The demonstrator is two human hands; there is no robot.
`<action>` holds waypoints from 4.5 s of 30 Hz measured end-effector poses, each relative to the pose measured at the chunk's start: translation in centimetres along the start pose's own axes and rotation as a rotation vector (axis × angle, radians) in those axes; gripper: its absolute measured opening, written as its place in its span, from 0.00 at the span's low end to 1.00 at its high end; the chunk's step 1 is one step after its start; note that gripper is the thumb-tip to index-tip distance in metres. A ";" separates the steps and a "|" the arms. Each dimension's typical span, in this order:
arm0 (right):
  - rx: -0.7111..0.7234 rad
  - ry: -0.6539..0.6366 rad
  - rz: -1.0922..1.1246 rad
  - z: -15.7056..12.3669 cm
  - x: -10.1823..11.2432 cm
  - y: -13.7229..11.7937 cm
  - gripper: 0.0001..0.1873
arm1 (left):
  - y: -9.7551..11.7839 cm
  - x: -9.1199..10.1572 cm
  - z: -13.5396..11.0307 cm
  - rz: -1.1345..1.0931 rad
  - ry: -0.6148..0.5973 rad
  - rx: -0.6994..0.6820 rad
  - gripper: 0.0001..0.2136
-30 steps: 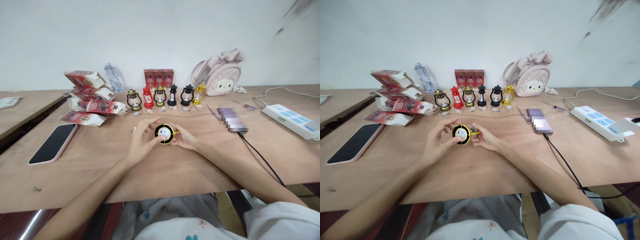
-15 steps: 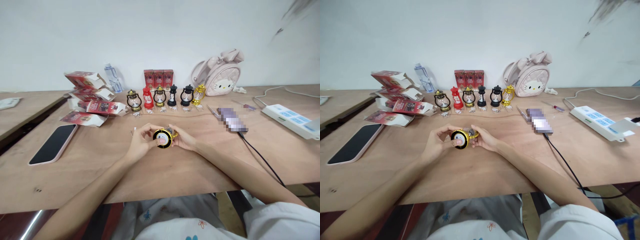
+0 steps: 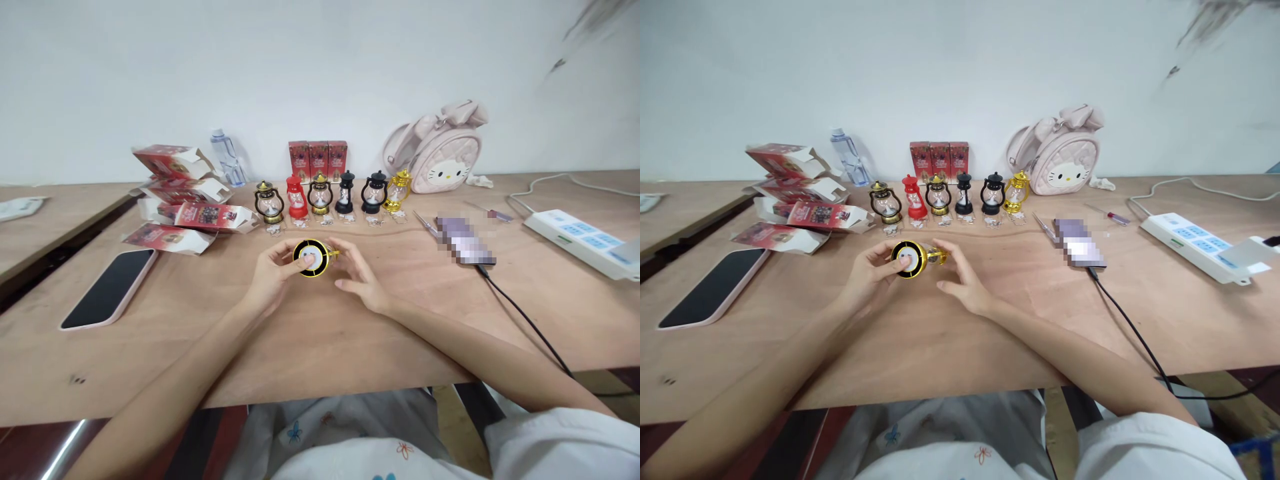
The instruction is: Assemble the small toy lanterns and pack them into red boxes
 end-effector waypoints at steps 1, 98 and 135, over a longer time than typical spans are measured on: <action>0.024 -0.020 -0.071 -0.1 -0.2 -0.3 0.36 | -0.1 -0.1 0.0 0.026 -0.005 -0.012 0.18; 0.368 0.244 -0.641 -1.0 1.1 -4.2 0.27 | -0.3 7.4 5.1 1.607 -0.085 -0.011 0.06; 0.249 0.211 -0.777 -0.5 1.0 -3.4 0.25 | 4.7 -5.4 -8.3 1.229 -0.121 -1.406 0.06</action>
Point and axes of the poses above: each hand's wrist, its own z-axis towards the middle knuckle, its own x-axis out of the back of the hand, y = z × x, the point moved 10 cm from there along z, towards the middle knuckle, and after that the axes turned 4 degrees about x, right-handed, at the moved point
